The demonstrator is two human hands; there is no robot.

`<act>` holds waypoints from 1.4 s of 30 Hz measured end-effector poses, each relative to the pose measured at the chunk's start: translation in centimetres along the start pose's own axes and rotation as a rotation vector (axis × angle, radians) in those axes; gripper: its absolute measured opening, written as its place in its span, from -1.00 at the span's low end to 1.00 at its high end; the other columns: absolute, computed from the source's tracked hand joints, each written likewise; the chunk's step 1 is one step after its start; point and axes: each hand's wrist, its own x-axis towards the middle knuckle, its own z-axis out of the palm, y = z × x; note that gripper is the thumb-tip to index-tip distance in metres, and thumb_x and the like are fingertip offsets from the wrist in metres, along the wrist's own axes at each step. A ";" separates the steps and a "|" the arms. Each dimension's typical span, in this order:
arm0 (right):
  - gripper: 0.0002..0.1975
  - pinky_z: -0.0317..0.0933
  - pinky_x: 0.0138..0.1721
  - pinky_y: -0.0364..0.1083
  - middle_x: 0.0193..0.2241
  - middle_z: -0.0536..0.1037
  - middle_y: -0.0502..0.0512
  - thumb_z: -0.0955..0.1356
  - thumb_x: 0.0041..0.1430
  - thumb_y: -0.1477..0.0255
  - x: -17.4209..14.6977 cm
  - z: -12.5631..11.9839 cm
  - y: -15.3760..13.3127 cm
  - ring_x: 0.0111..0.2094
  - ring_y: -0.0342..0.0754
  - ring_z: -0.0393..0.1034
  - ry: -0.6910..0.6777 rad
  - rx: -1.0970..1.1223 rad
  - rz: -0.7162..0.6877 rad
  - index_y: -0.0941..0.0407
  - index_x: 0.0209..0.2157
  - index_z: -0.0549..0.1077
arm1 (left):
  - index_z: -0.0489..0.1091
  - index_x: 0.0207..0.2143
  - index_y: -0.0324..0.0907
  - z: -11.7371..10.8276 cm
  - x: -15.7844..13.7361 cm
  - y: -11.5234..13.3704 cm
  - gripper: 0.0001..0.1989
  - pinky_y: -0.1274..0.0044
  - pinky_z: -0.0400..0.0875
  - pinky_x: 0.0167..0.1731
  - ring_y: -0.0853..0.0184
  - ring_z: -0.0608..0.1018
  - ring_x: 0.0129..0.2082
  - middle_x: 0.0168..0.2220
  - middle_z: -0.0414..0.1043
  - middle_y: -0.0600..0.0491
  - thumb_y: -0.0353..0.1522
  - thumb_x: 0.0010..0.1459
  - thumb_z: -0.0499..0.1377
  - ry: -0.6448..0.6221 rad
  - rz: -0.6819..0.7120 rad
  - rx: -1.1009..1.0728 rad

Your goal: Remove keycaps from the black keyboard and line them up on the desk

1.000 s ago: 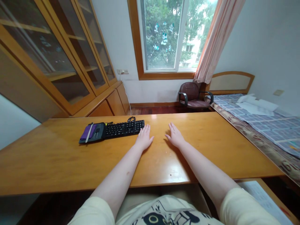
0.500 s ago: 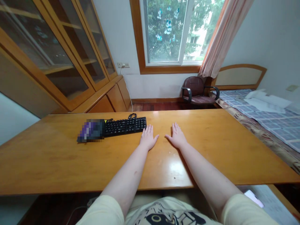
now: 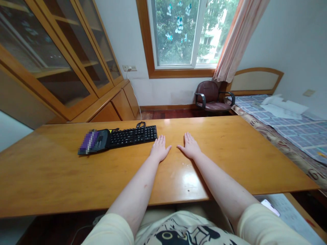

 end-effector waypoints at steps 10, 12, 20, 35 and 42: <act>0.00 -0.38 0.23 0.02 0.27 -0.11 0.35 0.01 0.06 -0.16 0.2 0.1 0.0 0.29 0.13 -0.31 -0.049 -0.030 -0.001 0.40 0.24 -0.06 | -0.07 0.25 -0.37 0.0 0.4 0.8 -0.22 0.31 -0.18 0.23 0.18 -0.07 0.29 0.29 -0.15 -0.15 0.01 0.16 -0.23 -0.009 -0.083 0.001; 0.00 -0.38 0.23 0.02 0.27 -0.11 0.36 0.01 0.06 -0.16 0.2 0.1 0.0 0.29 0.13 -0.30 -0.046 -0.033 0.000 0.40 0.24 -0.05 | -0.06 0.24 -0.38 -0.1 0.3 1.1 -0.25 0.32 -0.18 0.22 0.18 -0.05 0.28 0.28 -0.13 -0.17 -0.03 0.18 -0.20 -0.007 -0.080 0.014; 0.00 -0.38 0.23 0.03 0.26 -0.10 0.37 0.00 0.06 -0.15 0.1 0.1 0.1 0.28 0.13 -0.30 -0.039 -0.026 -0.005 0.42 0.23 -0.05 | -0.05 0.23 -0.42 -0.3 0.4 1.1 -0.30 0.38 -0.15 0.22 0.20 -0.03 0.28 0.28 -0.13 -0.18 -0.09 0.20 -0.18 -0.024 -0.035 0.014; -0.05 -0.37 0.24 0.01 0.27 -0.14 0.36 0.09 0.09 -0.09 -0.1 -0.4 0.0 0.29 0.09 -0.33 0.073 0.038 0.003 0.41 0.24 -0.09 | -0.12 0.25 -0.41 -0.2 1.1 1.5 -0.28 0.37 -0.14 0.22 0.18 -0.08 0.29 0.29 -0.19 -0.19 -0.09 0.19 -0.15 0.056 -0.038 -0.036; -0.02 -0.35 0.23 0.02 0.27 -0.21 0.41 0.10 0.08 -0.09 0.0 -0.3 0.0 0.29 0.12 -0.36 0.074 0.024 0.003 0.45 0.24 -0.13 | -0.11 0.24 -0.46 0.0 1.0 2.0 -0.19 0.34 -0.16 0.22 0.13 -0.10 0.29 0.29 -0.22 -0.25 0.00 0.15 -0.17 -0.011 -0.058 -0.029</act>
